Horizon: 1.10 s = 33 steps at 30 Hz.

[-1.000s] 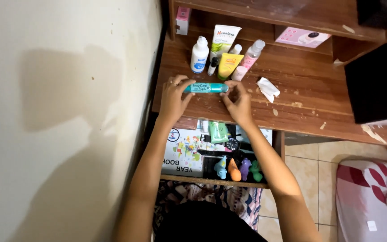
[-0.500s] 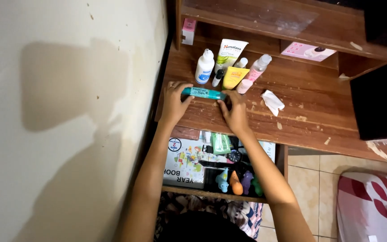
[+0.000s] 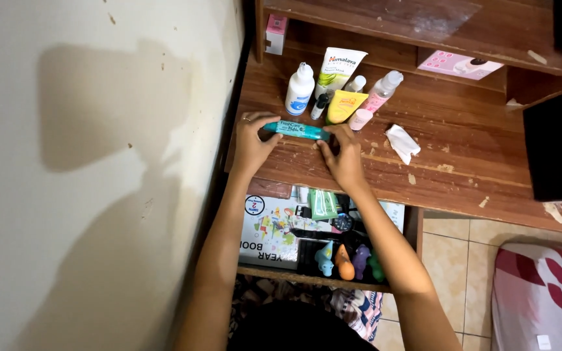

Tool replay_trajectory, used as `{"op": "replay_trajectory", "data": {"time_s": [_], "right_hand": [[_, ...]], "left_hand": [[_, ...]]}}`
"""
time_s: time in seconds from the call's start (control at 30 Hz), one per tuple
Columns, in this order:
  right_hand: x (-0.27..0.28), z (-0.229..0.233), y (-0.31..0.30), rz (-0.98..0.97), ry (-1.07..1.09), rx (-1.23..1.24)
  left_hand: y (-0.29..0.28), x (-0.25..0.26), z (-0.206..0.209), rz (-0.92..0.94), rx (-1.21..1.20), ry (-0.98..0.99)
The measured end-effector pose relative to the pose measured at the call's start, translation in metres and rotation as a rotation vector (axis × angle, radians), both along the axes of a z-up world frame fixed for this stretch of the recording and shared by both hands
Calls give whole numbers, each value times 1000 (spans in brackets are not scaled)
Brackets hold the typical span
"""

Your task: Organizing cosmetic and personal care products from a dresser drawer onto a desk surface.

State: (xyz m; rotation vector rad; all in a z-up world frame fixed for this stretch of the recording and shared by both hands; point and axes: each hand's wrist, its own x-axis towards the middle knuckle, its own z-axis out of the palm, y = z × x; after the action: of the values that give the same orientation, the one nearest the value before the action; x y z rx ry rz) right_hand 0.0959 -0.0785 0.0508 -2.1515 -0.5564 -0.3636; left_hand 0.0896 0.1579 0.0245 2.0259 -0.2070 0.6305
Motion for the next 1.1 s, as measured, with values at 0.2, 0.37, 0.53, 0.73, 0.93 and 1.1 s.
{"op": "replay_trajectory", "data": {"time_s": [0.2, 0.37, 0.53, 0.73, 0.93, 1.1], "right_hand": [[-1, 0, 0, -7, -2, 18], [0, -5, -3, -7, -9, 16], [-5, 0, -3, 3, -19, 4], [-19, 6, 0, -39, -171, -89], [-17, -11, -6, -85, -328, -130], [-21, -13, -11, -8, -374, -43]], "left_hand": [[1, 2, -6, 7, 23, 1], [-1, -2, 3, 9, 69, -7], [-1, -6, 4, 11, 111, 45], [-2, -14, 2, 42, 22, -58], [-5, -25, 12, 136, 35, -203], [-5, -25, -10, 201, 235, -342]]}}
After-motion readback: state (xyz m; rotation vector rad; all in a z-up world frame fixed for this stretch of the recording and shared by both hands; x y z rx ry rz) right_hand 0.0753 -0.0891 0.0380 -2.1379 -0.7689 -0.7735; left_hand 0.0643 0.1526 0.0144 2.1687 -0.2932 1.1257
